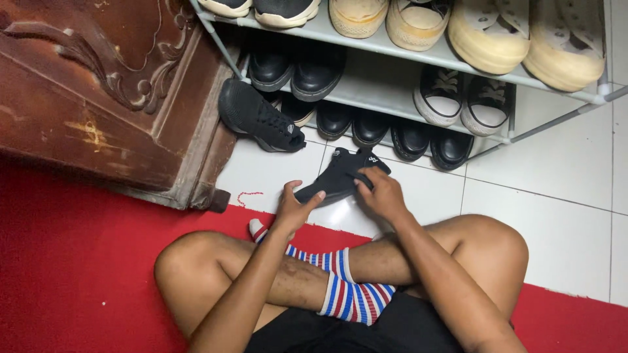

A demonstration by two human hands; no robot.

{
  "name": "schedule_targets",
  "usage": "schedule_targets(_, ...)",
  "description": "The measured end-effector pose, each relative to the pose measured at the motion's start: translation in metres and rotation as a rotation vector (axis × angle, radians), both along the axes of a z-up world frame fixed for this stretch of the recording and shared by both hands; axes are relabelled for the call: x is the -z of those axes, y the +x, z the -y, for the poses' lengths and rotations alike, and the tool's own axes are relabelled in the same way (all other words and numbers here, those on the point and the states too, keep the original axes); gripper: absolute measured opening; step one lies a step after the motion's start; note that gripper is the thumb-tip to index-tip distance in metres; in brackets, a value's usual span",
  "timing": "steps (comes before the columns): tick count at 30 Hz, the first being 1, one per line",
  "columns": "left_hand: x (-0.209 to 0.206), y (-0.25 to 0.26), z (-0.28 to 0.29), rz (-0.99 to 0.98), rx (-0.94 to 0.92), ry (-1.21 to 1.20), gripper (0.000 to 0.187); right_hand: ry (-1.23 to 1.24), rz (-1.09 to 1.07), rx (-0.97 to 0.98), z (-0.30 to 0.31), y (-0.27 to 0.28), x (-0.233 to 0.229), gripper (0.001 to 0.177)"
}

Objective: Cleaning shoes with a brush while sitting on the floor near a shoe rack

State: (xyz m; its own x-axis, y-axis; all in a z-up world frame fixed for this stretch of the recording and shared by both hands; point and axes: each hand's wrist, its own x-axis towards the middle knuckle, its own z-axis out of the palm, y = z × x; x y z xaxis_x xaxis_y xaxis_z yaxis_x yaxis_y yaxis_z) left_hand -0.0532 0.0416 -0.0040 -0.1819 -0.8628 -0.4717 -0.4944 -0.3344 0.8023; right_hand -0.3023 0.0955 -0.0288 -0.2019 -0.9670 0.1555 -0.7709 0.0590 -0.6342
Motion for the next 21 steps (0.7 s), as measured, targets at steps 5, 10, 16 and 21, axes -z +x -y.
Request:
schedule_targets(5, -0.023, 0.003, 0.005, -0.103, 0.003, 0.025, 0.101, 0.190, 0.106, 0.340, 0.013, -0.039, 0.016, 0.027)
schedule_targets(10, -0.049, 0.010, 0.015, -0.035, 0.124, 0.050, 0.099, 0.280, 0.229, 0.521, 0.019, -0.062, 0.039, 0.019)
schedule_targets(16, -0.089, 0.011, 0.019, 0.219, 0.341, 0.158, 0.078, 0.285, 0.267, 0.361, 0.016, -0.037, 0.030, 0.020)
schedule_targets(21, -0.068, 0.019, 0.026, 0.135, 0.329, 0.051, 0.090, 0.185, 0.301, 0.159, 0.002, -0.005, -0.011, 0.029)
